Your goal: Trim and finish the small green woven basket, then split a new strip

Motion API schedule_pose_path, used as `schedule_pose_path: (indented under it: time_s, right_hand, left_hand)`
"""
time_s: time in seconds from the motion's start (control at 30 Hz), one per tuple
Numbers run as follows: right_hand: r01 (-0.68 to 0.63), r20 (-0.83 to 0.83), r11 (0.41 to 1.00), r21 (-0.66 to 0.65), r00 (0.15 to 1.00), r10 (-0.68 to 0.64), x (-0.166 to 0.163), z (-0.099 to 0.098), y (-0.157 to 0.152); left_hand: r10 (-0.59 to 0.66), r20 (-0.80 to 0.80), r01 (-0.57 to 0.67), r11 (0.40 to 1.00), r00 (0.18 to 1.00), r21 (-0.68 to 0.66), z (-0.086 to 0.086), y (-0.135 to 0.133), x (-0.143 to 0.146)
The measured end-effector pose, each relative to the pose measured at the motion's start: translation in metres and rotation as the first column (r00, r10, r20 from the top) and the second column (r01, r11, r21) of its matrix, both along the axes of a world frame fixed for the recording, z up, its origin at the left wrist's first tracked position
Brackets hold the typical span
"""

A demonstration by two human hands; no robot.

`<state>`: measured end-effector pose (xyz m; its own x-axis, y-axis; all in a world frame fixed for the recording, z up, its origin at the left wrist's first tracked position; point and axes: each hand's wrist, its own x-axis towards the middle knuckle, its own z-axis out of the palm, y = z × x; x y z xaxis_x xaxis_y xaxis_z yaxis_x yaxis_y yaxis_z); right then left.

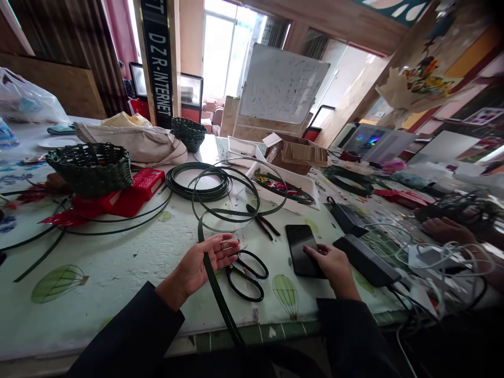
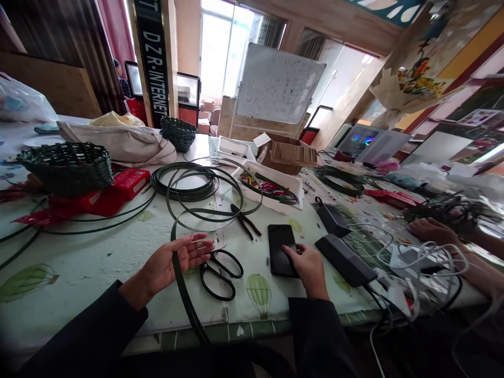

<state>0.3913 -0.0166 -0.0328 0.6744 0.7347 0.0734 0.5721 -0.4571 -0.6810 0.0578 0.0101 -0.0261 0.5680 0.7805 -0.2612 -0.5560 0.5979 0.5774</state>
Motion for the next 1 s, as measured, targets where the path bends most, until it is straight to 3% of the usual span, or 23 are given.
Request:
schedule_pose_path:
  time_s: [0.17, 0.3, 0.37, 0.43, 0.57, 0.83, 1.0]
  right_hand:
    - [-0.110, -0.260, 0.987, 0.116, 0.956, 0.137, -0.026, 0.006, -0.014]
    - [-0.169, -0.448, 0.934, 0.314, 0.841, 0.303, -0.088, 0.014, -0.037]
    - [-0.198, -0.446, 0.897, 0.396, 0.812, 0.376, -0.126, 0.015, -0.043]
    - [-0.224, -0.400, 0.862, 0.454, 0.814, 0.422, -0.159, 0.011, -0.044]
    - [-0.309, -0.229, 0.793, 0.525, 0.846, 0.481, -0.192, -0.003, -0.043]
    - [-0.412, 0.054, 0.738, 0.534, 0.888, 0.457, -0.187, -0.021, -0.055]
    - [-0.496, 0.192, 0.703, 0.510, 0.862, 0.469, -0.181, -0.022, -0.059]
  left_hand:
    - [0.044, -0.049, -0.045, 0.998, 0.998, -0.039, 0.003, 0.000, 0.001]
    - [0.022, -0.053, -0.024, 0.999, 0.998, -0.033, 0.001, -0.003, 0.004]
    - [-0.032, -0.005, 0.032, 0.999, 0.999, -0.018, 0.001, -0.006, 0.006]
    - [-0.025, 0.040, 0.026, 1.000, 0.999, -0.015, 0.000, -0.008, 0.007]
    - [0.143, -0.003, -0.143, 0.986, 0.990, -0.086, 0.003, -0.006, 0.005]
    - [0.161, 0.071, -0.157, 0.986, 0.984, -0.064, 0.003, -0.007, 0.005]
    - [0.141, 0.036, -0.137, 0.987, 0.989, -0.087, 0.002, -0.011, 0.004]
